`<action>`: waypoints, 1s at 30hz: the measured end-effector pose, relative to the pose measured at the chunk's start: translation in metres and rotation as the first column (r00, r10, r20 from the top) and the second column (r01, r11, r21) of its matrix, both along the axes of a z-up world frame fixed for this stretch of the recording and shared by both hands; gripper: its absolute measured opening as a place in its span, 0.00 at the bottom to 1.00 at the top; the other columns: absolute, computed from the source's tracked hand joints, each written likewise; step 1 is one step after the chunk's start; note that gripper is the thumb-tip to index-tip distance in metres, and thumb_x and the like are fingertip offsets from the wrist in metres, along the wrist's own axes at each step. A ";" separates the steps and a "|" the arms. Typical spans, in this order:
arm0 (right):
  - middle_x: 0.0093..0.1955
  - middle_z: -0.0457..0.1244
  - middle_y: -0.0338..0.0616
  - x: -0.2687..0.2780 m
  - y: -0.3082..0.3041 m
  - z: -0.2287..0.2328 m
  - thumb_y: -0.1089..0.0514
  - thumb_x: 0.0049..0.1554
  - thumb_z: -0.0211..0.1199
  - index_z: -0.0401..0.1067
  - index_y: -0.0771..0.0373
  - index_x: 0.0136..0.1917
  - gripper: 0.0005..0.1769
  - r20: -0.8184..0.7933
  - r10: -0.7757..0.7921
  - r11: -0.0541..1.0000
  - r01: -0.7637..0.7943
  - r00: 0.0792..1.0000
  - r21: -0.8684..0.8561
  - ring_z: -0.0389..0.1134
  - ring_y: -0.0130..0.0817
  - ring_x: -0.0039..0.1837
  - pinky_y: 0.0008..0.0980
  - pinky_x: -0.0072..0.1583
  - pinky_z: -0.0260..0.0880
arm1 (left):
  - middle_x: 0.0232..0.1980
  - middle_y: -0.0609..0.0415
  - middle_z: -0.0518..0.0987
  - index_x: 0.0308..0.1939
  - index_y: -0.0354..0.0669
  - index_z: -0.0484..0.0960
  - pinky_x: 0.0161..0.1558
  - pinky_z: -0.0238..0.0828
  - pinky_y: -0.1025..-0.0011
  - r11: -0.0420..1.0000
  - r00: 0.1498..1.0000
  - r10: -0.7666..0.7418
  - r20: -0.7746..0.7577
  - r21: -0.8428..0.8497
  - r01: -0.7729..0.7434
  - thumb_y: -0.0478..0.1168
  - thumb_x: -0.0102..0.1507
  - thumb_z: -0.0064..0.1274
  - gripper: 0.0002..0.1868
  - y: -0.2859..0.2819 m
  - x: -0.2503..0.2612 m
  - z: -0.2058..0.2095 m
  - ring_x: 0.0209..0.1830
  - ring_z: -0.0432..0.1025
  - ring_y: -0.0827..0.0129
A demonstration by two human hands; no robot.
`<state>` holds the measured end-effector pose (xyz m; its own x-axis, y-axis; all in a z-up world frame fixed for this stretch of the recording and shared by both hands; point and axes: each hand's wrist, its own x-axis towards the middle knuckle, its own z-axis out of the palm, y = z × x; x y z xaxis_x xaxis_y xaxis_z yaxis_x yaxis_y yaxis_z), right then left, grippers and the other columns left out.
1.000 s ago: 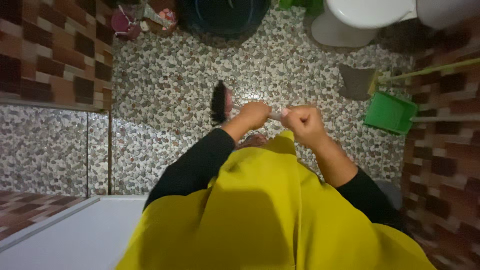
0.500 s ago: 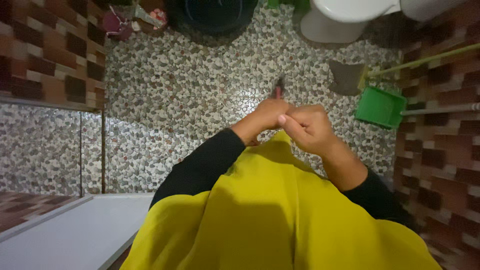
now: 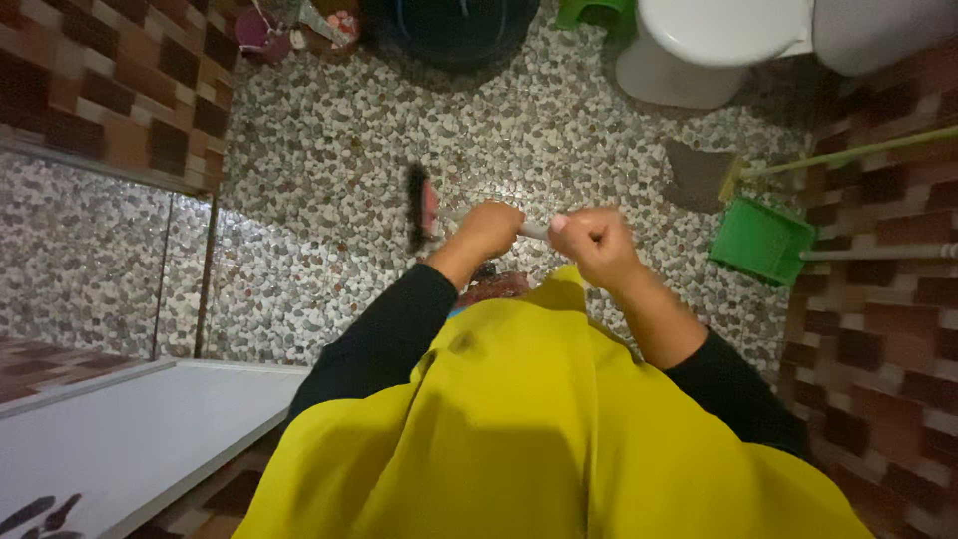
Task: The person sweeps a pebble-tiled floor in a bathroom using a broom, moving debris toward a green dustpan. The person then uses the broom to push the collected dirt into the dustpan.
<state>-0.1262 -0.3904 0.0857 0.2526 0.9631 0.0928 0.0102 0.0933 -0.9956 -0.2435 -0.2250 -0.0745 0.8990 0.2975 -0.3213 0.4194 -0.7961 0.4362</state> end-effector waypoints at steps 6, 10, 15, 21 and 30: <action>0.28 0.54 0.48 -0.015 -0.013 -0.034 0.56 0.64 0.61 0.61 0.69 0.30 0.24 0.490 0.099 0.994 -0.060 0.866 -0.095 0.53 0.36 0.31 0.36 0.36 0.60 | 0.50 0.45 0.82 0.48 0.41 0.84 0.49 0.73 0.58 0.611 0.920 0.290 0.264 -0.791 0.034 0.46 0.63 0.57 0.15 -0.064 0.004 -0.040 0.49 0.75 0.54; 0.34 0.64 0.48 -0.019 -0.021 0.002 0.56 0.64 0.60 0.71 0.64 0.35 0.17 0.631 0.051 0.990 -0.120 0.774 0.067 0.66 0.40 0.36 0.37 0.41 0.66 | 0.50 0.48 0.81 0.48 0.38 0.83 0.50 0.73 0.62 0.283 0.872 0.435 0.225 -0.953 0.105 0.45 0.65 0.56 0.14 -0.076 0.009 -0.002 0.48 0.75 0.61; 0.26 0.58 0.51 0.000 -0.033 0.074 0.57 0.64 0.60 0.67 0.68 0.29 0.23 0.616 0.058 0.997 -0.080 0.785 0.009 0.61 0.38 0.28 0.37 0.35 0.60 | 0.45 0.49 0.83 0.45 0.45 0.85 0.47 0.74 0.59 0.796 0.965 0.052 0.256 -0.595 0.115 0.49 0.65 0.55 0.13 -0.075 0.037 0.072 0.44 0.77 0.56; 0.27 0.57 0.41 0.013 -0.062 0.087 0.58 0.68 0.54 0.66 0.67 0.31 0.23 0.356 0.008 0.991 -0.054 0.935 0.120 0.54 0.27 0.28 0.33 0.34 0.50 | 0.41 0.46 0.84 0.46 0.51 0.84 0.43 0.73 0.48 0.994 0.983 -0.071 0.171 -0.071 0.084 0.43 0.62 0.51 0.11 -0.062 0.012 0.102 0.42 0.78 0.47; 0.30 0.63 0.38 0.002 -0.049 -0.046 0.57 0.67 0.59 0.71 0.68 0.32 0.23 0.235 -0.047 0.999 0.050 0.971 -0.011 0.58 0.23 0.33 0.30 0.36 0.58 | 0.43 0.43 0.84 0.42 0.49 0.85 0.47 0.73 0.47 0.994 0.994 0.082 0.070 0.070 -0.087 0.41 0.62 0.51 0.09 -0.056 -0.016 -0.028 0.45 0.78 0.45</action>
<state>-0.1247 -0.4398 0.0401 0.2720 0.9521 0.1395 0.2480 0.0707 -0.9662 -0.2594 -0.2810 -0.1023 0.8884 0.3939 -0.2357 0.4583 -0.7896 0.4079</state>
